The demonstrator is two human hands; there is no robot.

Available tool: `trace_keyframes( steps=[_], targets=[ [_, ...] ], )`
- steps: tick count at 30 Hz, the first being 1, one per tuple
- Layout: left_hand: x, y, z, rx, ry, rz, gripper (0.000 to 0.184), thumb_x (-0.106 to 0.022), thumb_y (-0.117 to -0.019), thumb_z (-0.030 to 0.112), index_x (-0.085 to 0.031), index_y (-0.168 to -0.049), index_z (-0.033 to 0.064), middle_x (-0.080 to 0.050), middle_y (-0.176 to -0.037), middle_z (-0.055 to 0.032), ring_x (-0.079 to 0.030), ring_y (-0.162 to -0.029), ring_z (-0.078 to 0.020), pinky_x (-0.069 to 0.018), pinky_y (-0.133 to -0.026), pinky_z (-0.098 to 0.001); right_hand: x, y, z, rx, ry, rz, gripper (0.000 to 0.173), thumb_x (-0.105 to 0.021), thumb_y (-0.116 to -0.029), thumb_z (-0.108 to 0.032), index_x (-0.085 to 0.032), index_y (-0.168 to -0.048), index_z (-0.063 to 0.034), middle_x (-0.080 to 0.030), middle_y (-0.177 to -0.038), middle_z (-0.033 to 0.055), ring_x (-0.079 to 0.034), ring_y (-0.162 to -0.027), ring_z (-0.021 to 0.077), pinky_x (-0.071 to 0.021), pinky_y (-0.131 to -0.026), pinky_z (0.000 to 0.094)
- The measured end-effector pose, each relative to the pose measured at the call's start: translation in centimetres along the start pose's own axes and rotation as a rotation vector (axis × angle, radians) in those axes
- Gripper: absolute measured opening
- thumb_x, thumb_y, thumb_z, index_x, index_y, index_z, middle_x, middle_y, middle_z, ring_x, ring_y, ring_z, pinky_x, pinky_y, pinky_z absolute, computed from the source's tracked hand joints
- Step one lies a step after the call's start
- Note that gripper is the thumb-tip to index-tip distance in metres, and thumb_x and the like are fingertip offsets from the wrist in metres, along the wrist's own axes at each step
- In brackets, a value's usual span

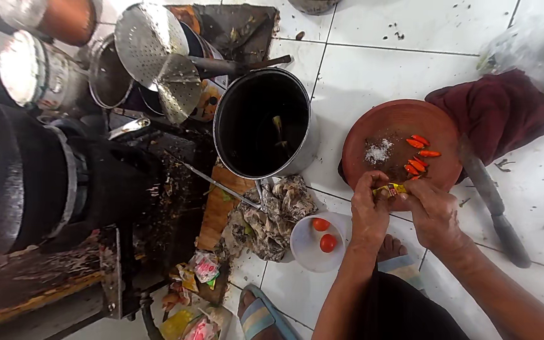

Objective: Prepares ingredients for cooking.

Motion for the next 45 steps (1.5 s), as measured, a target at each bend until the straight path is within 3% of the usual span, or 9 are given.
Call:
trace_keyframes(
  steps=[6,9,14,20,26,32,35,39,45],
  targets=[
    [-0.4,-1.1,0.0,0.045,-0.139,-0.019,0.040,-0.052,-0.1004,-0.002,-0.056,-0.138,0.0104,-0.058,-0.125,-0.0140,-0.064,-0.091,-0.0206,-0.0559,-0.073,-0.0355,0.0,-1.2,0.7,-0.025,-0.138,-0.069,0.017,-0.054,-0.0970,-0.005,-0.068,-0.093,0.0020,-0.065,-0.078,0.0096,-0.063,-0.070,0.0139,-0.0541,-0.066,0.0261],
    [-0.4,-1.0,0.2,0.103,-0.152,-0.069,0.034,-0.055,-0.1007,0.000,-0.059,-0.133,0.0083,-0.057,-0.126,-0.0144,-0.066,-0.085,-0.0198,-0.0592,-0.070,-0.0349,-0.4,-1.3,0.6,0.017,-0.138,-0.104,0.018,-0.053,-0.0949,-0.004,-0.070,-0.090,0.0019,-0.066,-0.078,0.0103,-0.066,-0.072,0.0169,-0.0565,-0.068,0.0297],
    [-0.1,-1.1,0.1,0.198,-0.093,-0.182,0.022,-0.050,-0.1047,0.004,-0.062,-0.123,0.0011,-0.067,-0.094,-0.0136,-0.064,-0.066,-0.0155,-0.0572,-0.061,-0.0311,-0.8,-1.3,0.5,0.046,-0.122,-0.103,0.019,-0.054,-0.0943,-0.004,-0.072,-0.090,0.0021,-0.068,-0.081,0.0117,-0.068,-0.076,0.0205,-0.0575,-0.072,0.0329],
    [-1.2,-2.8,-2.9,0.182,0.040,-0.224,0.019,-0.050,-0.1025,0.005,-0.064,-0.114,0.0026,-0.064,-0.076,-0.0049,-0.059,-0.057,-0.0102,-0.0521,-0.054,-0.0251,-0.7,-0.8,0.2,-0.045,-0.139,-0.030,0.015,-0.061,-0.0920,-0.005,-0.072,-0.087,0.0033,-0.070,-0.080,0.0114,-0.070,-0.074,0.0189,-0.0601,-0.069,0.0336],
    [-2.3,-2.6,-5.1,-0.044,-0.015,-0.118,0.033,-0.046,-0.0934,0.006,-0.060,-0.122,-0.0044,-0.063,-0.076,0.0003,-0.058,-0.056,-0.0045,-0.0523,-0.052,-0.0234,0.0,-1.1,0.2,-0.042,-0.171,-0.159,0.016,-0.058,-0.0927,0.002,-0.073,-0.093,0.0081,-0.072,-0.087,0.0183,-0.072,-0.083,0.0265,-0.0603,-0.078,0.0399],
    [-1.9,-1.9,-5.2,-0.044,-0.076,-0.170,0.027,-0.043,-0.0981,0.006,-0.059,-0.115,-0.0066,-0.061,-0.072,0.0015,-0.058,-0.055,-0.0038,-0.0533,-0.054,-0.0241,0.0,-1.4,-0.6,0.035,-0.106,-0.225,0.013,-0.058,-0.0907,0.006,-0.070,-0.087,0.0077,-0.070,-0.084,0.0203,-0.072,-0.081,0.0322,-0.0595,-0.074,0.0437],
    [-1.7,-1.8,-5.3,-0.038,-0.199,-0.162,0.027,-0.044,-0.1004,0.006,-0.057,-0.116,-0.0118,-0.060,-0.073,-0.0055,-0.059,-0.058,-0.0090,-0.0543,-0.059,-0.0296,-0.5,-1.3,-0.9,0.055,-0.108,-0.225,0.013,-0.058,-0.0901,0.007,-0.070,-0.087,0.0072,-0.069,-0.081,0.0199,-0.071,-0.079,0.0316,-0.0590,-0.071,0.0424],
    [-1.4,-1.6,-4.9,-0.067,-0.353,-0.088,0.031,-0.046,-0.1003,0.008,-0.060,-0.112,-0.0171,-0.063,-0.080,-0.0248,-0.063,-0.063,-0.0322,-0.0543,-0.065,-0.0521,-1.1,-1.4,-1.2,0.079,-0.109,-0.214,0.013,-0.057,-0.0898,0.007,-0.070,-0.085,0.0061,-0.068,-0.079,0.0187,-0.071,-0.077,0.0303,-0.0585,-0.069,0.0405],
    [-1.2,-1.8,-4.5,0.036,-0.208,-0.014,0.025,-0.044,-0.1017,0.008,-0.062,-0.106,-0.0093,-0.059,-0.065,-0.0063,-0.057,-0.046,-0.0105,-0.0531,-0.048,-0.0293,-1.4,-1.7,-0.8,0.048,-0.107,-0.195,0.015,-0.056,-0.0919,0.004,-0.069,-0.085,0.0075,-0.069,-0.081,0.0194,-0.071,-0.078,0.0306,-0.0588,-0.070,0.0419]
  ],
)
Point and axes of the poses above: each hand's wrist, its own y-axis away from the middle knuckle, its own x-axis out of the back of the hand, z = x × y, the point moved 3 cm from there along -y, towards the middle knuckle
